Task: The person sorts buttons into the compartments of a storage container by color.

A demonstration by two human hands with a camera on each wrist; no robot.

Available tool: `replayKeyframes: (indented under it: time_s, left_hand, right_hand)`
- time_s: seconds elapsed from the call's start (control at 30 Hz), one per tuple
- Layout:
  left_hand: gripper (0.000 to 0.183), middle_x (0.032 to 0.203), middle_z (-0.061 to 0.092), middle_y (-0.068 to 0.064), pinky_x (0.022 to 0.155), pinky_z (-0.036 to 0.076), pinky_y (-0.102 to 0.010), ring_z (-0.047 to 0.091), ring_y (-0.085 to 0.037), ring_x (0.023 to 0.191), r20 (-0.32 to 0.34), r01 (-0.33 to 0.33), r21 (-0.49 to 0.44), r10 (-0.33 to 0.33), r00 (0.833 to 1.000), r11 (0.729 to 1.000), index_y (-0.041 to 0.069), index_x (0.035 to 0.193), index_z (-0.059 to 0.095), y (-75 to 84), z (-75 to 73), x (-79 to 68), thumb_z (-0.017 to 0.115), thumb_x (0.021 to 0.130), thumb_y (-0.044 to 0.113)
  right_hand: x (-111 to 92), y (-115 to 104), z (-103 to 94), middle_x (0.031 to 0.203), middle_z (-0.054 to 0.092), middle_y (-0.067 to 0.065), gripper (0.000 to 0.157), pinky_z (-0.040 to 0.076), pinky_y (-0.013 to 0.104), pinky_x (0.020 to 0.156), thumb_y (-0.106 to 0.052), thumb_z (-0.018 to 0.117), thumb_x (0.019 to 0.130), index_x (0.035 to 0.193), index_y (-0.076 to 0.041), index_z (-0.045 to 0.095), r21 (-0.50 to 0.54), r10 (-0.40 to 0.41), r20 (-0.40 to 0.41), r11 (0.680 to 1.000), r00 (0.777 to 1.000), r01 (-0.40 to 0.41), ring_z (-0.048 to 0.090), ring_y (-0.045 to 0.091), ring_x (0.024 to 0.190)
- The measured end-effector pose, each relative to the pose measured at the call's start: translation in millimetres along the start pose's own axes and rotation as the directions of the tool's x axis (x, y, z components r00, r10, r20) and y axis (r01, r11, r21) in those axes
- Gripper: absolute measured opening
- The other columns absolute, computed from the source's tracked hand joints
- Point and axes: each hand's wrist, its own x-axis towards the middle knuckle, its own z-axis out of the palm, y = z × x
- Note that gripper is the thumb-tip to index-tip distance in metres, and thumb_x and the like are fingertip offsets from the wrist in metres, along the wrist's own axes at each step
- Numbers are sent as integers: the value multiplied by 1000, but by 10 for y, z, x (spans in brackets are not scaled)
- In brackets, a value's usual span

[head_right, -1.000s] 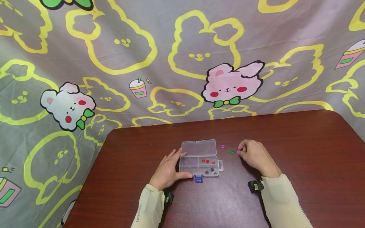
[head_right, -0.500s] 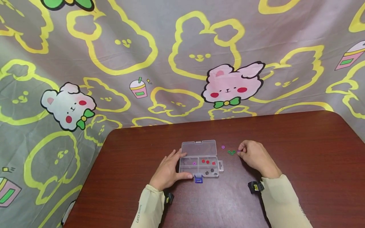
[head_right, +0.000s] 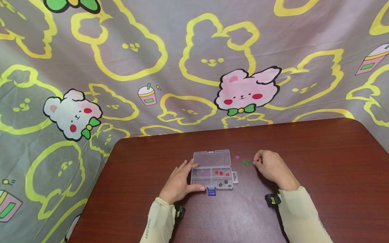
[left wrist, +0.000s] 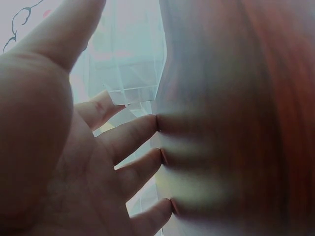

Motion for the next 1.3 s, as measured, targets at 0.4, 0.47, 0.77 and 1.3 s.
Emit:
replayKeyframes:
  time_s: [0.4, 0.47, 0.77, 1.3]
  left_hand:
    - [89, 163, 32, -4, 123, 16, -53, 22, -24, 152, 0, -2, -2, 2, 1000, 1000, 24, 149, 49, 8, -2, -7, 80, 74, 60]
    - [89, 163, 32, -4, 123, 16, -53, 22, -24, 152, -2, -2, -2, 2, 1000, 1000, 24, 149, 49, 6, -1, -6, 80, 74, 60]
    - [90, 163, 31, -4, 123, 15, -53, 21, -24, 152, 4, 3, -8, -3, 1000, 1000, 23, 150, 49, -13, -14, -19, 80, 75, 60]
    - [90, 163, 32, -5, 123, 16, -53, 23, -25, 152, -4, -9, -3, 9, 1000, 1000, 21, 149, 50, -6, -7, -10, 80, 74, 60]
  right_hand:
    - [-35, -37, -13, 68, 52, -1, 10, 37, 30, 55, -10, 66, 95, 85, -8, 63, 5, -1, -18, 1000, 1000, 1, 46, 15, 61]
    - [-38, -50, -6, 68, 52, -1, 10, 37, 31, 56, -10, 66, 94, 85, -8, 63, 3, 5, -24, 1000, 1000, -5, 46, 15, 61]
    - [-24, -112, 9, 69, 51, -1, 10, 37, 31, 56, -10, 67, 94, 85, -8, 62, 6, 0, -49, 1000, 999, 1, 45, 15, 60]
    - [-29, -266, -14, 68, 50, -1, 11, 37, 31, 57, -8, 69, 90, 82, -10, 62, -7, -23, -86, 1000, 996, 23, 47, 16, 64]
